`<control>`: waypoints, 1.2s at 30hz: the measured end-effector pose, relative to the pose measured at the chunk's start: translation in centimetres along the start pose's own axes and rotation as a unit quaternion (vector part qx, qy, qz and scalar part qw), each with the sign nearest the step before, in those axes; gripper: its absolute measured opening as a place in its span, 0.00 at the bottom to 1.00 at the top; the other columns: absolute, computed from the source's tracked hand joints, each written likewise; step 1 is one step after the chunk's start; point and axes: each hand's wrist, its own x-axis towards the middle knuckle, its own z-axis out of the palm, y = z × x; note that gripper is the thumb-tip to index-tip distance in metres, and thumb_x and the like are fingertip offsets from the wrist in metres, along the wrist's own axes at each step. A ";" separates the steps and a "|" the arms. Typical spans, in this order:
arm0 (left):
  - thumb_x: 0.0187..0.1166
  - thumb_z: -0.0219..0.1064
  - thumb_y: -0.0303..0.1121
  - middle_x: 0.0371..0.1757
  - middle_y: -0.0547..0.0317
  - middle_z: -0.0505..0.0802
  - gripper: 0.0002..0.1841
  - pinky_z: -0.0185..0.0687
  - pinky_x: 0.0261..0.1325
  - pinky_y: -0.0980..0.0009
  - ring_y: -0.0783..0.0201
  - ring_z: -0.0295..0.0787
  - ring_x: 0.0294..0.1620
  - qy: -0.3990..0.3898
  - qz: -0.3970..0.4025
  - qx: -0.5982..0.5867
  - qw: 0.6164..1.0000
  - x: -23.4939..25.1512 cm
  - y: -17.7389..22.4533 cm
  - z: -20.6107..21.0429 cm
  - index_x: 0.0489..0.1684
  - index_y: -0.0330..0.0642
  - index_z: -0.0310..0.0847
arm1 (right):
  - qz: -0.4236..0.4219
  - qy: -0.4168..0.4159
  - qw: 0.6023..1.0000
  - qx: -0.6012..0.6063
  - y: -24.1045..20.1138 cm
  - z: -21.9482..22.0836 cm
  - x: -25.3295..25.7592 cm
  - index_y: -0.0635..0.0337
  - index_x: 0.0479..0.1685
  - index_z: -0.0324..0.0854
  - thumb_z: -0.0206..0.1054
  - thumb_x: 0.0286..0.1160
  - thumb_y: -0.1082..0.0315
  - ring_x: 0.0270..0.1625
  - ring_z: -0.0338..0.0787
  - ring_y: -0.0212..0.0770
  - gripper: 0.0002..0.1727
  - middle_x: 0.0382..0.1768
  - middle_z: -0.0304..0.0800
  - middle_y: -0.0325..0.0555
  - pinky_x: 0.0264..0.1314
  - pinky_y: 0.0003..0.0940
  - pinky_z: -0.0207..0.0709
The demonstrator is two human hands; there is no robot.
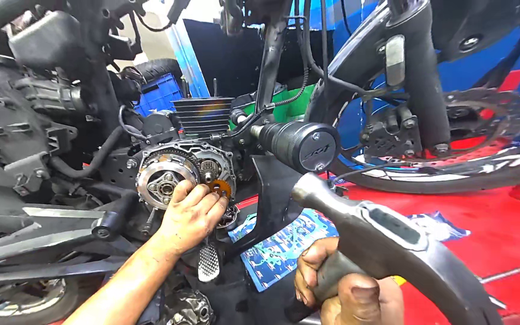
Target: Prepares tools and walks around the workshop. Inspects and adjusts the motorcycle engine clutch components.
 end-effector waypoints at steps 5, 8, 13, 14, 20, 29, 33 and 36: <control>0.80 0.67 0.37 0.43 0.63 0.93 0.08 0.67 0.71 0.50 0.57 0.86 0.53 0.006 0.006 -0.003 1.000 0.1 0.1 -0.2 0.48 0.51 0.91 | -0.006 -0.011 1.000 -0.026 0.0 -0.2 -0.1 0.51 0.45 0.85 0.56 0.83 0.33 0.20 0.81 0.27 0.30 0.21 0.81 0.32 0.22 0.26 0.80; 0.80 0.67 0.38 0.43 0.64 0.93 0.08 0.67 0.71 0.50 0.57 0.86 0.53 0.006 0.004 0.002 1.000 0.1 0.2 -0.1 0.48 0.51 0.91 | -0.012 -0.013 0.999 -0.030 -0.2 -0.3 -0.1 0.50 0.45 0.85 0.54 0.84 0.32 0.20 0.81 0.26 0.30 0.21 0.80 0.31 0.21 0.25 0.80; 0.81 0.68 0.39 0.42 0.63 0.93 0.09 0.67 0.69 0.51 0.57 0.86 0.52 0.006 0.006 0.002 1.000 0.0 0.2 -0.1 0.48 0.50 0.91 | -0.002 -0.020 1.000 0.000 -0.4 -0.4 0.2 0.48 0.46 0.85 0.54 0.84 0.33 0.20 0.80 0.24 0.29 0.21 0.80 0.29 0.22 0.23 0.79; 0.80 0.68 0.39 0.42 0.63 0.93 0.09 0.67 0.69 0.51 0.57 0.85 0.52 0.007 0.006 0.002 1.000 0.1 0.2 -0.1 0.48 0.50 0.91 | 0.000 -0.018 1.000 0.005 -0.5 -0.4 0.2 0.48 0.46 0.85 0.54 0.83 0.32 0.20 0.80 0.24 0.29 0.21 0.80 0.29 0.22 0.24 0.79; 0.81 0.67 0.38 0.42 0.63 0.93 0.08 0.67 0.68 0.52 0.58 0.85 0.52 0.004 0.006 0.001 1.000 0.2 0.3 -0.2 0.48 0.51 0.91 | 0.003 -0.010 1.000 0.015 -0.5 -0.3 0.2 0.49 0.44 0.85 0.56 0.82 0.32 0.20 0.80 0.25 0.29 0.21 0.80 0.30 0.21 0.24 0.79; 0.82 0.68 0.42 0.42 0.65 0.93 0.09 0.67 0.70 0.53 0.59 0.85 0.53 0.007 0.003 0.000 1.000 0.2 0.3 0.0 0.48 0.52 0.91 | -0.008 -0.008 1.000 0.010 0.2 -0.2 0.0 0.49 0.45 0.84 0.54 0.84 0.33 0.19 0.79 0.25 0.29 0.20 0.78 0.30 0.20 0.24 0.77; 0.81 0.68 0.43 0.41 0.64 0.93 0.10 0.68 0.69 0.52 0.58 0.86 0.51 0.010 0.005 -0.003 1.000 0.2 0.3 0.0 0.46 0.51 0.92 | -0.004 -0.009 1.000 0.004 0.3 0.0 0.0 0.48 0.45 0.84 0.54 0.84 0.33 0.19 0.79 0.25 0.29 0.21 0.78 0.30 0.20 0.24 0.78; 0.81 0.69 0.45 0.41 0.65 0.93 0.10 0.68 0.70 0.53 0.59 0.86 0.51 0.015 0.003 0.002 1.000 0.2 0.4 0.0 0.45 0.52 0.92 | -0.010 -0.015 1.000 -0.005 0.4 0.0 0.0 0.49 0.46 0.84 0.53 0.85 0.33 0.19 0.79 0.25 0.29 0.21 0.78 0.30 0.20 0.24 0.78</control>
